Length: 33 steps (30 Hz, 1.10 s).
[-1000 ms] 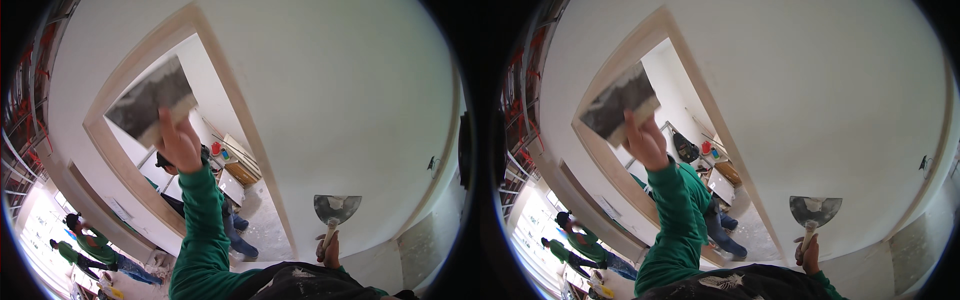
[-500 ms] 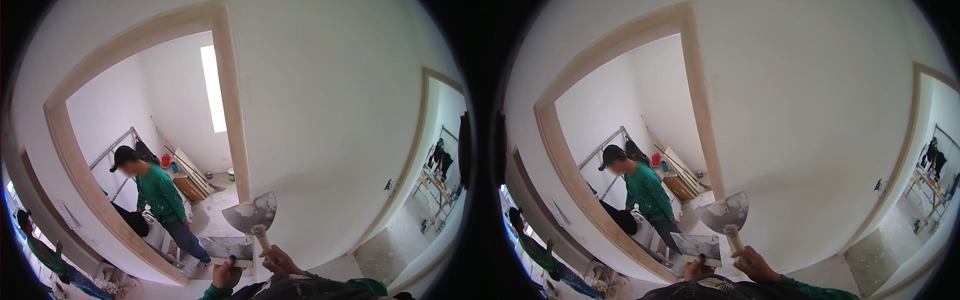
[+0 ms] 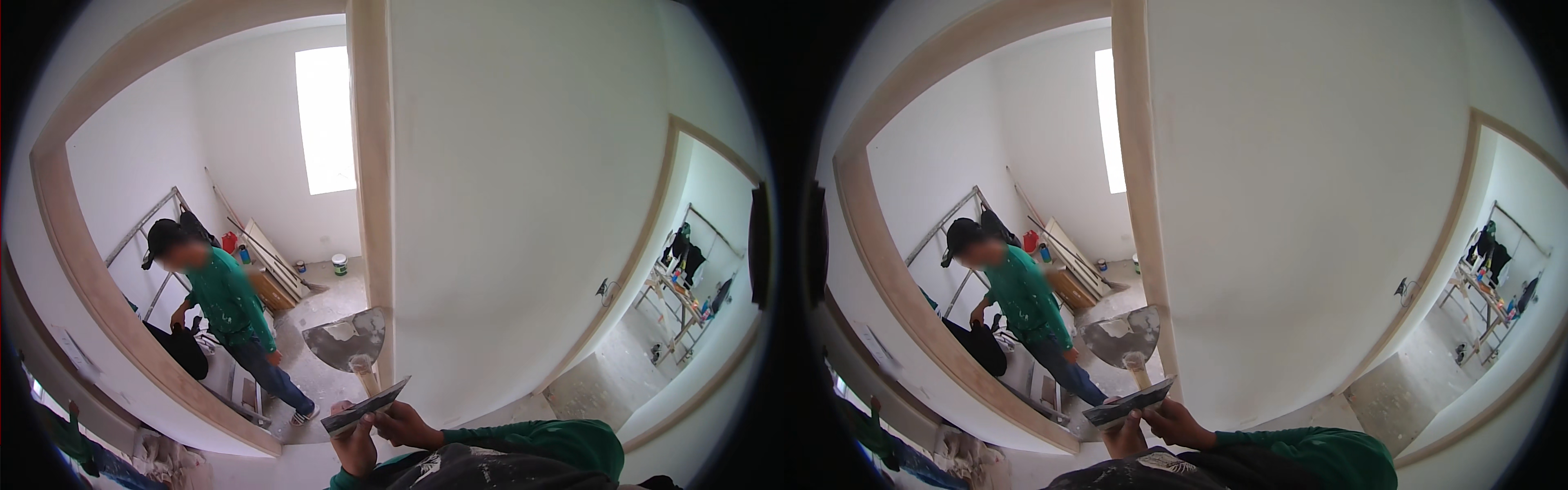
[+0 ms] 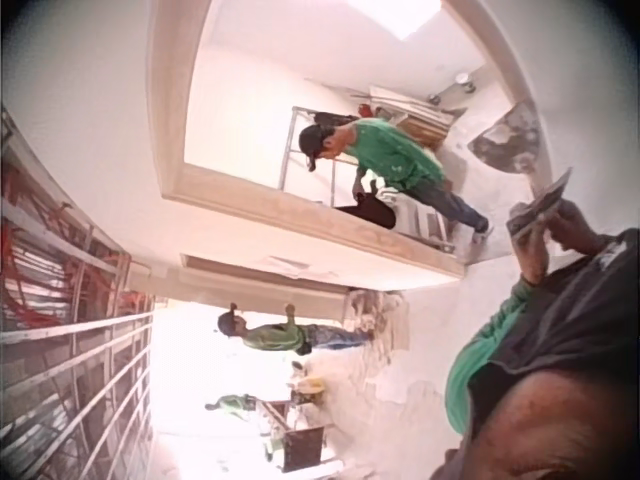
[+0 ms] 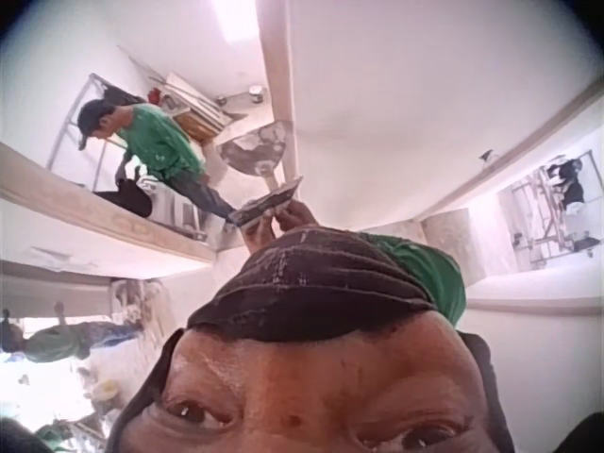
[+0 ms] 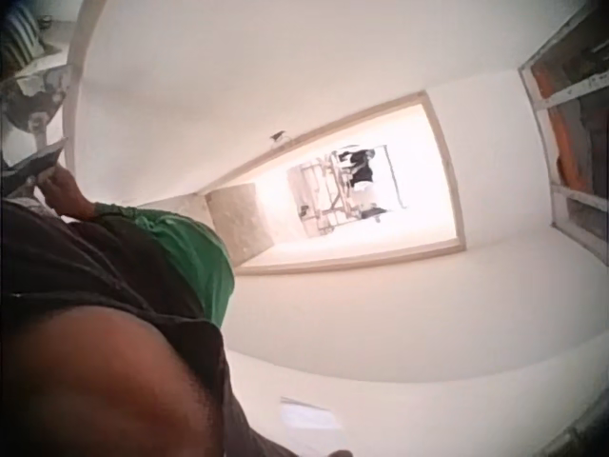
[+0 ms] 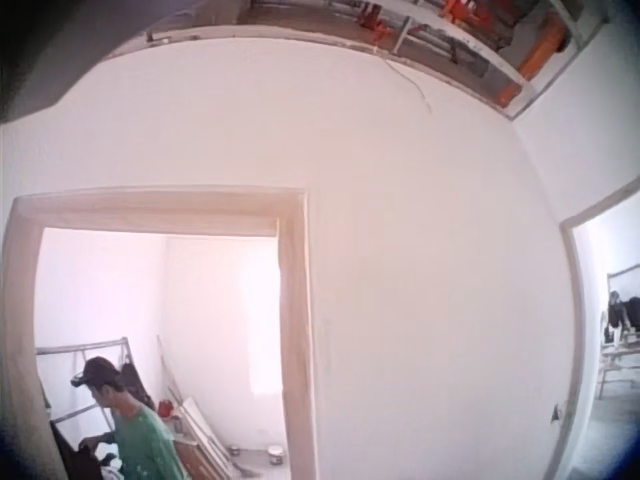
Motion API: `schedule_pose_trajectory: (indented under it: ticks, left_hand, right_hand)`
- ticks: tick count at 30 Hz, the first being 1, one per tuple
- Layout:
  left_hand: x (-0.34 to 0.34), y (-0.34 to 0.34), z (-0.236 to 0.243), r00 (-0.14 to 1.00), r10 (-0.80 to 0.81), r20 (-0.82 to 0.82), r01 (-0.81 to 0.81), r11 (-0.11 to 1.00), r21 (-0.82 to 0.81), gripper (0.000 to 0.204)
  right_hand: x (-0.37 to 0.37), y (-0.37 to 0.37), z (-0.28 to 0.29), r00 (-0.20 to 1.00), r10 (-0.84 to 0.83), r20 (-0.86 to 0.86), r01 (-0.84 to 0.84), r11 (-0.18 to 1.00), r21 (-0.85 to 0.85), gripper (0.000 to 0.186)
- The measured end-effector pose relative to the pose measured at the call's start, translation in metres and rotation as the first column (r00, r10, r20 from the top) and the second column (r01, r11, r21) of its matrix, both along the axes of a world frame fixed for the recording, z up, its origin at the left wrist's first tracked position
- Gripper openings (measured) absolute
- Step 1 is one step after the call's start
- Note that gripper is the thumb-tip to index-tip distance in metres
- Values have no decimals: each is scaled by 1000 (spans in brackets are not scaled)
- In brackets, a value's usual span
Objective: The person applies plaster to a wall using a trowel and a hawk. They repeatedly scoop plaster from the hawk and smooth it onto the wall surface, focusing on the area around a door frame.
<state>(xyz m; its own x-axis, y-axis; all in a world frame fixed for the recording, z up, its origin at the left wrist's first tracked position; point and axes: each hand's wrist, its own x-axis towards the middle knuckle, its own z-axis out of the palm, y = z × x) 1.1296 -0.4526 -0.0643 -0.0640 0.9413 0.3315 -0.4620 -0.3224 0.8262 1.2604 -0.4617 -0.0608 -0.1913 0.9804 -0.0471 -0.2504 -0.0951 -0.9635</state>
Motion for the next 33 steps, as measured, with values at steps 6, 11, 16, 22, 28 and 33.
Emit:
schedule_pose_trajectory:
  ticks: [6,11,16,22,28,33]
  left_hand:
    - [-26,7,-3,958,-284,27,284,959,-11,52]
    - [-72,49,-63,621,158,-768,145,939,311,30]
    - [-51,62,-62,618,-656,433,756,647,-98,52]
    - [-32,54,24,867,-486,112,496,861,-108,41]
    - [-86,71,22,978,-207,39,210,964,-164,17]
    - [-104,46,20,892,-164,-422,29,951,-308,28]
  right_hand:
    - [5,-3,13,995,77,-57,-76,997,17,22]
    - [5,10,-6,936,158,-315,-126,985,120,15]
    - [20,17,-5,931,212,-297,-223,975,-2,11]
    - [11,9,-16,904,170,-392,-152,985,77,24]
    - [27,33,18,791,29,-611,114,974,194,49]
    - [41,62,52,699,-109,-706,161,987,6,36]
